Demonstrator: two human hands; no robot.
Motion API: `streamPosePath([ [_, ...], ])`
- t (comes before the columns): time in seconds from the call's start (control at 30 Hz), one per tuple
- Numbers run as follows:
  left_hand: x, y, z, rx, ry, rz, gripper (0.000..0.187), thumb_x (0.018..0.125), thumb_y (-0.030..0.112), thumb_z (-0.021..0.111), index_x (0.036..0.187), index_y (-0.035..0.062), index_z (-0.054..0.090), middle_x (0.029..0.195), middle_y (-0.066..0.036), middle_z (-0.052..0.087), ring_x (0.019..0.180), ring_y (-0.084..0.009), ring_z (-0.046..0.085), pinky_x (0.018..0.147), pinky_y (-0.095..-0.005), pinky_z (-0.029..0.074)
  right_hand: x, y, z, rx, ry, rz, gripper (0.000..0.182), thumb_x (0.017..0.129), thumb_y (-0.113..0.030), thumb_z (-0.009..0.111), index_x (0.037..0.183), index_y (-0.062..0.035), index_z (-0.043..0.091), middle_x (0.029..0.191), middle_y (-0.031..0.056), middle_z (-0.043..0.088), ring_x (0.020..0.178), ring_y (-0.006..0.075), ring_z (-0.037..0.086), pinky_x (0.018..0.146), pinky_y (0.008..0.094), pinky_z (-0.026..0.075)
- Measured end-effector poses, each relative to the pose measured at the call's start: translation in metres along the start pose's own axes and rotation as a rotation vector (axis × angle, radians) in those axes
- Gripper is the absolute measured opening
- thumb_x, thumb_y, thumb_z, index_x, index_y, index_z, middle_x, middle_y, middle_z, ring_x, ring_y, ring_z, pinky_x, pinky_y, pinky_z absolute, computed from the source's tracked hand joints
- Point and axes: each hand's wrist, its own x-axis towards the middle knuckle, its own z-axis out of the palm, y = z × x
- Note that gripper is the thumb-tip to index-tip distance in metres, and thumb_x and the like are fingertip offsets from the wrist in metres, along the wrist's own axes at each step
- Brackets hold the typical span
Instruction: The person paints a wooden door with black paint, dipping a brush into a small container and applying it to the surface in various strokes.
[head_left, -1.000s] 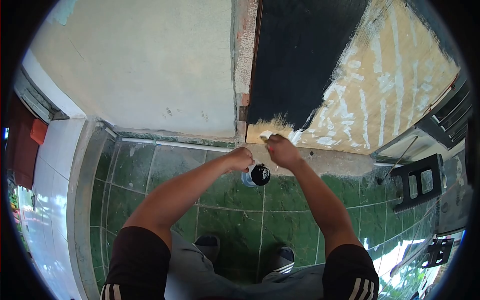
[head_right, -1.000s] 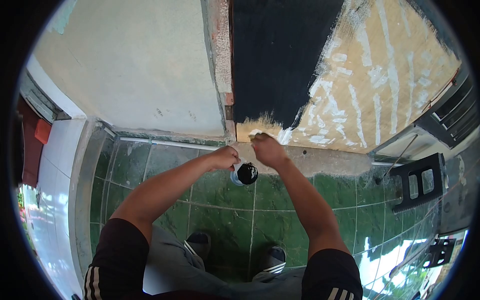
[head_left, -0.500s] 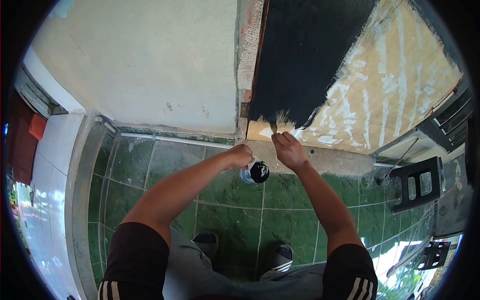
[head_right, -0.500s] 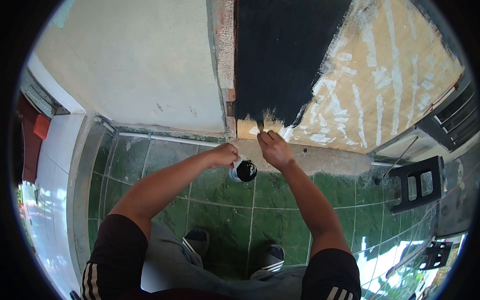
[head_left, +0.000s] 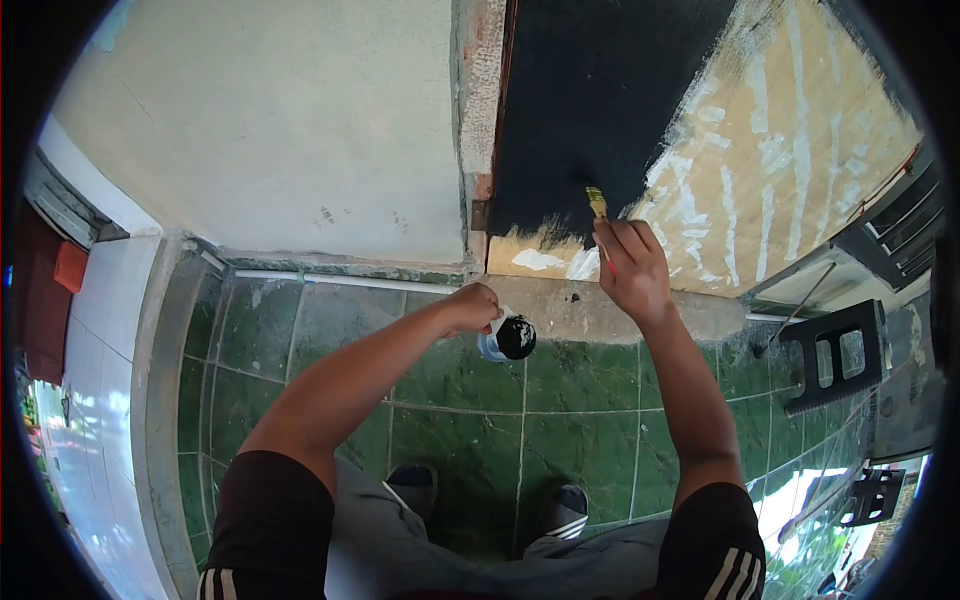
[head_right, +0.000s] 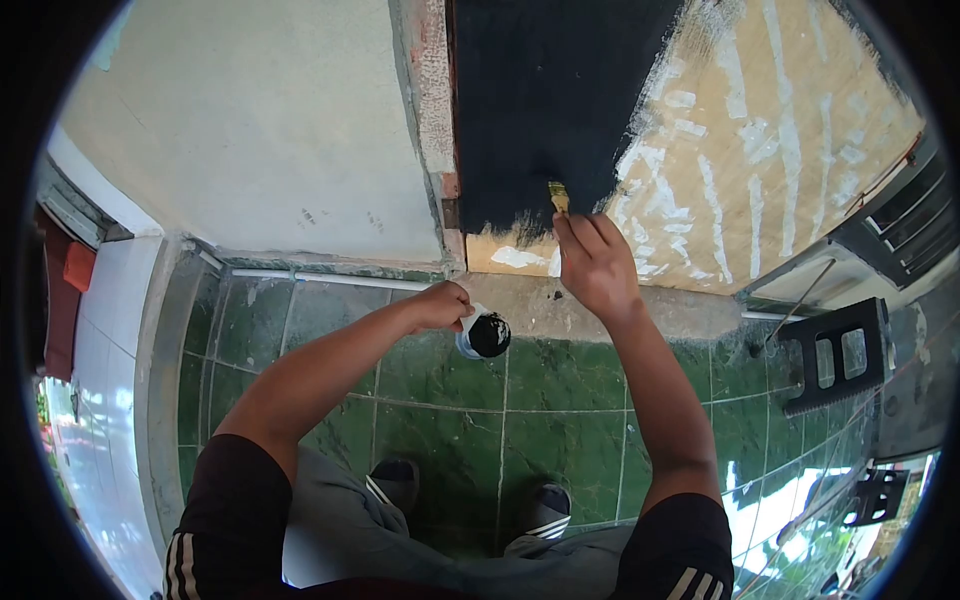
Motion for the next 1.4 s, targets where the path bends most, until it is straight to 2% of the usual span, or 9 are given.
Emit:
streamPosePath([
  [0.13, 0.001, -0.004, -0.001, -0.005, 0.012, -0.019, 0.024, 0.098, 0.018, 0.064, 0.097, -0.0059, 0.067, 0.094, -0.012, 0.068, 0.082, -0.0193, 0.070, 0.074, -0.0329, 0.058, -0.048, -0.014, 0.034, -0.052, -0.068, -0.069, 0.032, 0.072, 0.000, 0.065, 0.103, 0.0026, 0.071, 0.099, 0.0074, 0.064, 0.085, 0.0233, 0.060, 0.075, 0.0335, 0.054],
  [0.3, -0.005, 0.000, 0.000, 0.022, 0.022, -0.032, 0.023, 0.098, 0.017, 0.063, 0.097, -0.0055, 0.068, 0.094, -0.011, 0.068, 0.085, -0.0181, 0.069, 0.075, -0.0324, 0.058, -0.118, -0.018, 0.091, 0.212, -0.466, 0.076, 0.020, 0.076, 0.000, 0.062, 0.094, 0.0023, 0.068, 0.090, 0.0103, 0.063, 0.087, 0.0255, 0.062, 0.077, 0.0342, 0.054],
  [0.4, -0.004, 0.002, 0.000, -0.009, 0.017, -0.016, 0.022, 0.098, 0.016, 0.063, 0.097, -0.0052, 0.068, 0.095, -0.011, 0.068, 0.086, -0.0177, 0.069, 0.075, -0.0320, 0.058, -0.101, -0.012, 0.083, 0.216, -0.545, 0.154, 0.028, 0.078, -0.001, 0.059, 0.105, 0.0028, 0.069, 0.094, 0.0137, 0.066, 0.089, 0.0276, 0.063, 0.081, 0.0383, 0.055],
  [0.53, -0.003, 0.005, 0.003, -0.011, 0.029, -0.017, 0.023, 0.098, 0.017, 0.063, 0.096, -0.0054, 0.067, 0.094, -0.011, 0.069, 0.085, -0.0176, 0.070, 0.075, -0.0314, 0.057, -0.032, 0.016, 0.040, 0.291, -0.307, 0.259, 0.026, 0.079, 0.004, 0.063, 0.105, 0.0046, 0.069, 0.098, 0.0140, 0.067, 0.090, 0.0283, 0.062, 0.080, 0.0363, 0.054],
  [0.73, -0.004, 0.005, 0.002, 0.009, 0.019, -0.008, 0.024, 0.098, 0.018, 0.063, 0.096, -0.0050, 0.068, 0.091, -0.011, 0.069, 0.081, -0.0187, 0.070, 0.074, -0.0332, 0.056, -0.014, -0.002, 0.007, -0.047, 0.015, -0.007, 0.030, 0.073, 0.002, 0.066, 0.102, 0.0047, 0.069, 0.097, 0.0080, 0.064, 0.086, 0.0248, 0.060, 0.075, 0.0331, 0.053],
  [0.83, -0.007, 0.009, 0.004, 0.011, 0.041, -0.054, 0.024, 0.098, 0.019, 0.063, 0.098, -0.0045, 0.068, 0.093, -0.012, 0.070, 0.082, -0.0191, 0.071, 0.074, -0.0339, 0.055, -0.043, -0.014, 0.029, 0.027, -0.104, -0.117, 0.033, 0.072, -0.003, 0.065, 0.104, 0.0029, 0.070, 0.094, 0.0068, 0.063, 0.085, 0.0240, 0.059, 0.075, 0.0337, 0.054],
  [1.03, -0.002, -0.002, 0.003, 0.009, 0.032, -0.009, 0.022, 0.098, 0.016, 0.063, 0.098, -0.0050, 0.069, 0.095, -0.012, 0.069, 0.083, -0.0194, 0.070, 0.074, -0.0326, 0.057, -0.099, -0.025, 0.082, 0.202, -0.536, 0.090, 0.025, 0.077, -0.003, 0.060, 0.100, 0.0014, 0.070, 0.093, 0.0094, 0.065, 0.089, 0.0263, 0.062, 0.080, 0.0374, 0.054],
  [1.27, -0.001, 0.000, 0.002, -0.017, 0.028, -0.014, 0.022, 0.098, 0.015, 0.063, 0.097, -0.0057, 0.068, 0.095, -0.012, 0.069, 0.083, -0.0200, 0.070, 0.074, -0.0328, 0.058, -0.007, 0.012, 0.027, 0.275, -0.273, 0.234, 0.020, 0.083, 0.002, 0.063, 0.102, 0.0030, 0.070, 0.097, 0.0128, 0.066, 0.086, 0.0300, 0.062, 0.076, 0.0390, 0.054],
  [1.4, 0.002, 0.000, 0.000, -0.007, 0.024, -0.017, 0.021, 0.097, 0.015, 0.063, 0.097, -0.0056, 0.068, 0.096, -0.012, 0.069, 0.083, -0.0200, 0.070, 0.075, -0.0331, 0.058, 0.008, -0.003, -0.002, 0.075, -0.047, 0.079, 0.024, 0.077, 0.006, 0.067, 0.101, 0.0045, 0.070, 0.094, 0.0118, 0.064, 0.084, 0.0278, 0.061, 0.074, 0.0377, 0.053],
])
